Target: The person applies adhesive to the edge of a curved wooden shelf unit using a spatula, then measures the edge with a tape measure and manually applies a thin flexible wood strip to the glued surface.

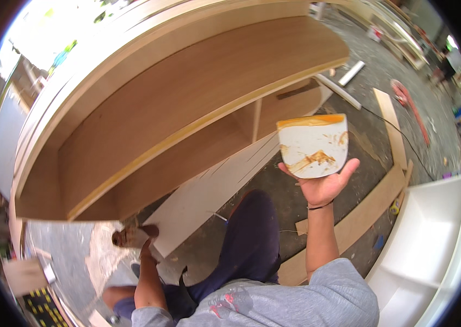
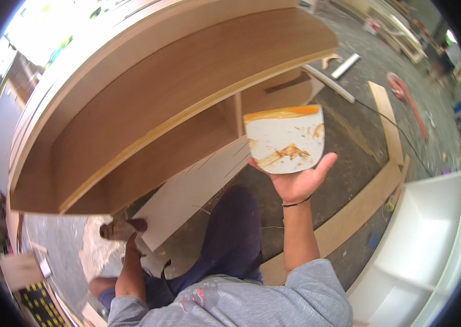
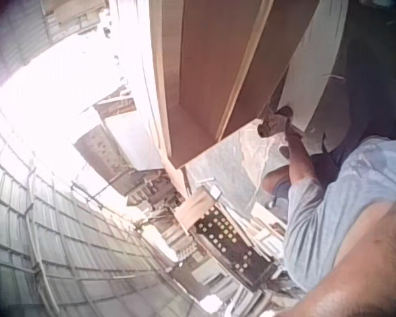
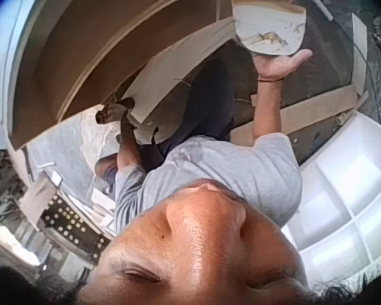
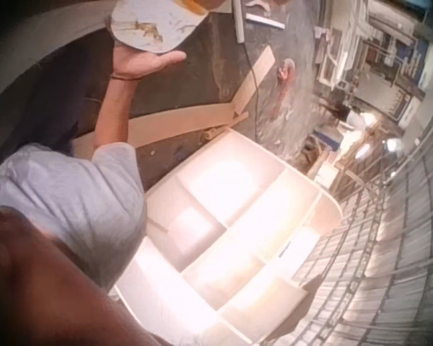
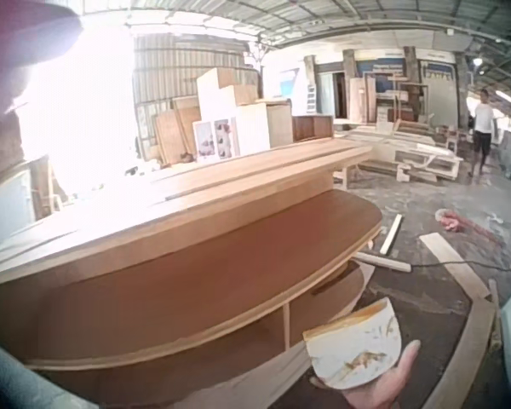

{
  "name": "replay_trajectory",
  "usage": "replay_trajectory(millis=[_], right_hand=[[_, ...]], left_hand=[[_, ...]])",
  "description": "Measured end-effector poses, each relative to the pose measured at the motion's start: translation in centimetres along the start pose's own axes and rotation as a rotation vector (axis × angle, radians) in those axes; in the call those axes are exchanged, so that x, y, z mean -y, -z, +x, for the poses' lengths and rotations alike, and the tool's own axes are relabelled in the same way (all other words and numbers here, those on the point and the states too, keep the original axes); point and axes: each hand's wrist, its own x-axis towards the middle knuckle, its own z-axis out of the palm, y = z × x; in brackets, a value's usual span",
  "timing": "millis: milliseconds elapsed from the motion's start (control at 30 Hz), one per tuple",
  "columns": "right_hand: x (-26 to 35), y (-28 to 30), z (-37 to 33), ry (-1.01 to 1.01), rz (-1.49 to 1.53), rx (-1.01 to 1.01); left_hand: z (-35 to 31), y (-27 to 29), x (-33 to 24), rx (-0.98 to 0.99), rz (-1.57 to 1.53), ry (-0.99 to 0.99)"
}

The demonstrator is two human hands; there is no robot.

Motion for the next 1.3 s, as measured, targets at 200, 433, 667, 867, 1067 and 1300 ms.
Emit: replay_trajectory(millis=[200,433,667,867,1067,1300], right_hand=[[-0.7,1.3,0.0,-0.031,0.157,-0.037],[-1.6,2.7,-0.6,-0.037,0.109,-0.124],[-1.9,0.0,-0.3,-0.067,0.066,-0.105],[-1.6,-1.0,1.0,-0.135,-0.242,-0.160],[-5.7,-2.0,3.8,-0.095,-0.041,-0.261],[-7.1,-1.3,5.9,-0.010,-0.053,-0.324]], left_hand=[[-12.2,-12.4,-0.1,0.150,-0.198,-0.264],[-28.7,-22.4,-16.6,-0.130,0.130,-1.474],[-30.2,-22.3,-27.6,0.047,0.197,-1.698],[-28.1,-26.3,-34.8,-0.012,0.559,-1.707],[-22.6,-31.9,-36.8,-0.240,0.848,-1.916],[-23.3,-32.7,-35.5,-0.262,0.970,-1.974]])
